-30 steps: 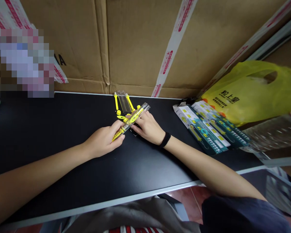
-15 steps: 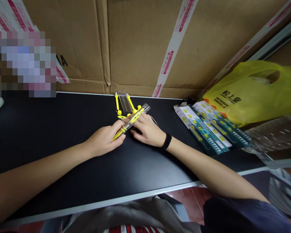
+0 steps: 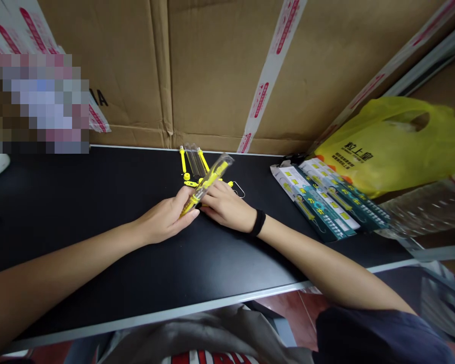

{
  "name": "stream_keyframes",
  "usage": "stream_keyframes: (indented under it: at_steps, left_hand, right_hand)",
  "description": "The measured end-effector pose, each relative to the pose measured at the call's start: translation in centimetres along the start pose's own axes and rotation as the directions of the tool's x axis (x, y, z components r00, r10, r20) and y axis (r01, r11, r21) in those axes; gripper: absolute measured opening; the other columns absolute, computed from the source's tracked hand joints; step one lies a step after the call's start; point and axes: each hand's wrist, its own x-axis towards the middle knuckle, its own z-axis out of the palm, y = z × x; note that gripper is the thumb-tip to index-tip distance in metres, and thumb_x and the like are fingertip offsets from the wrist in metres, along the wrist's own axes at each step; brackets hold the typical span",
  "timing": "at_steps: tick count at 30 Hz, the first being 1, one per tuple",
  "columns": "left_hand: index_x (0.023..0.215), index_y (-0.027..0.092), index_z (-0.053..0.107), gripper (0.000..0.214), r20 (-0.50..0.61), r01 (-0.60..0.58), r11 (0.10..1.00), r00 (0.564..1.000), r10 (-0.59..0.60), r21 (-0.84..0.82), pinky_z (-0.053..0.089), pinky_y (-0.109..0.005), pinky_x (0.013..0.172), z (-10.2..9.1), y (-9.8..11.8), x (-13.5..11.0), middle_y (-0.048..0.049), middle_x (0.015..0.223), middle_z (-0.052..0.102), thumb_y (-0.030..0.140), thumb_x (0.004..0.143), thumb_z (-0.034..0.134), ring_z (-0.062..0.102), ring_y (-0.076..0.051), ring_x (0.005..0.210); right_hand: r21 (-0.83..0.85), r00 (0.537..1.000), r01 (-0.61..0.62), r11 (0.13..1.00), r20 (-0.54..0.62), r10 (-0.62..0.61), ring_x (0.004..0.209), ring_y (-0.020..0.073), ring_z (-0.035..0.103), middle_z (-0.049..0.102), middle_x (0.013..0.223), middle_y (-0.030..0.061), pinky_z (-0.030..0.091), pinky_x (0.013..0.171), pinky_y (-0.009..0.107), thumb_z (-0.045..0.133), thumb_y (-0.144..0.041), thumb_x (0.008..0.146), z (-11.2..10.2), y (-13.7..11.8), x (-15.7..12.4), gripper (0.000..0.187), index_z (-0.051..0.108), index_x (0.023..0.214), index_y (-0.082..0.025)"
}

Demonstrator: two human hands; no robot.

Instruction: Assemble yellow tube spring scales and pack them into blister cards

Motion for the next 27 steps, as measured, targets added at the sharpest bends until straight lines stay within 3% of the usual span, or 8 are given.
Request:
stream_keyframes:
  at_steps: [6, 11, 15, 19, 23, 25, 27]
  left_hand:
    - [0.113, 0.019, 0.033, 0.027, -0.059, -0.035, 0.999, 0.998, 0.033, -0.031, 0.046, -0.028, 0.071, 0.3, -0.3, 0.0, -0.0064, 0.097, 0.059, 0.038, 0.095, 0.037, 0.062, -0.018, 0.079]
    - [0.109, 0.017, 0.038, 0.025, -0.005, -0.075, 0.983, 0.997, 0.077, 0.167, 0.045, -0.035, 0.077, 0.5, -0.2, 0.3, -0.0089, 0.096, 0.061, 0.037, 0.096, 0.036, 0.062, -0.024, 0.086]
    - [0.112, 0.017, 0.043, 0.025, 0.023, -0.091, 0.945, 0.996, 0.088, 0.315, 0.042, -0.039, 0.086, 0.6, -0.2, 0.3, -0.0109, 0.108, 0.06, 0.036, 0.098, 0.035, 0.059, -0.026, 0.099]
    - [0.112, 0.017, 0.044, 0.027, 0.018, -0.059, 0.937, 0.998, 0.056, 0.346, 0.041, -0.04, 0.087, 0.5, -0.3, 0.2, -0.0099, 0.108, 0.061, 0.038, 0.098, 0.035, 0.058, -0.026, 0.099]
    - [0.113, 0.017, 0.044, 0.028, 0.013, -0.041, 0.937, 0.999, 0.039, 0.347, 0.041, -0.04, 0.086, 0.4, -0.4, 0.2, -0.0098, 0.108, 0.06, 0.038, 0.098, 0.035, 0.058, -0.025, 0.098]
    - [0.113, 0.017, 0.044, 0.028, 0.009, -0.038, 0.941, 0.999, 0.037, 0.337, 0.041, -0.039, 0.087, 0.5, -0.4, 0.2, -0.0096, 0.109, 0.06, 0.038, 0.098, 0.035, 0.058, -0.025, 0.1]
    - [0.113, 0.018, 0.044, 0.028, 0.007, -0.033, 0.945, 0.999, 0.033, 0.325, 0.041, -0.039, 0.087, 0.5, -0.5, 0.2, -0.0093, 0.109, 0.06, 0.039, 0.098, 0.035, 0.058, -0.024, 0.1]
  right_hand:
    - [0.019, 1.0, -0.014, 1.0, 0.028, 0.013, 0.109, 0.0283, 0.051, 0.06, 0.118, 0.0138, 0.043, 0.095, 0.045, 0.055, -0.036, 0.092, -1.3, 0.3, -0.6, 0.035, 0.058, 0.122, -0.017]
    - [0.037, 0.998, -0.029, 0.999, 0.052, 0.027, 0.111, 0.0296, 0.051, 0.06, 0.12, 0.0133, 0.043, 0.096, 0.048, 0.055, -0.018, 0.086, -1.7, 1.0, -1.4, 0.036, 0.058, 0.122, -0.018]
    - [0.079, 0.998, -0.037, 0.996, 0.051, 0.033, 0.111, 0.0286, 0.054, 0.064, 0.113, 0.0136, 0.043, 0.098, 0.05, 0.049, -0.019, 0.092, -1.1, 1.5, -1.5, 0.023, 0.063, 0.11, -0.017]
    - [0.188, 0.993, -0.063, 0.98, -0.087, 0.08, 0.106, 0.0273, 0.057, 0.065, 0.109, 0.014, 0.046, 0.096, 0.047, 0.05, -0.023, 0.093, -1.3, 2.2, -1.5, 0.017, 0.061, 0.103, -0.016]
    - [0.43, 0.914, -0.154, 0.89, -0.281, 0.294, 0.091, 0.02, 0.06, 0.062, 0.102, 0.0091, 0.051, 0.084, 0.039, 0.053, -0.028, 0.092, -3.5, 3.3, -1.6, 0.016, 0.053, 0.106, -0.019]
    - [0.628, 0.833, -0.162, 0.761, -0.327, 0.446, 0.074, 0.0139, 0.057, 0.058, 0.088, 0.0024, 0.053, 0.072, 0.031, 0.056, -0.037, 0.092, -5.0, 3.7, -1.7, 0.02, 0.049, 0.102, -0.022]
    - [0.77, 0.792, -0.108, 0.628, -0.316, 0.523, 0.063, 0.0102, 0.052, 0.052, 0.076, -0.0023, 0.053, 0.067, 0.027, 0.059, -0.045, 0.089, -6.4, 4.1, -1.9, 0.025, 0.049, 0.093, -0.023]
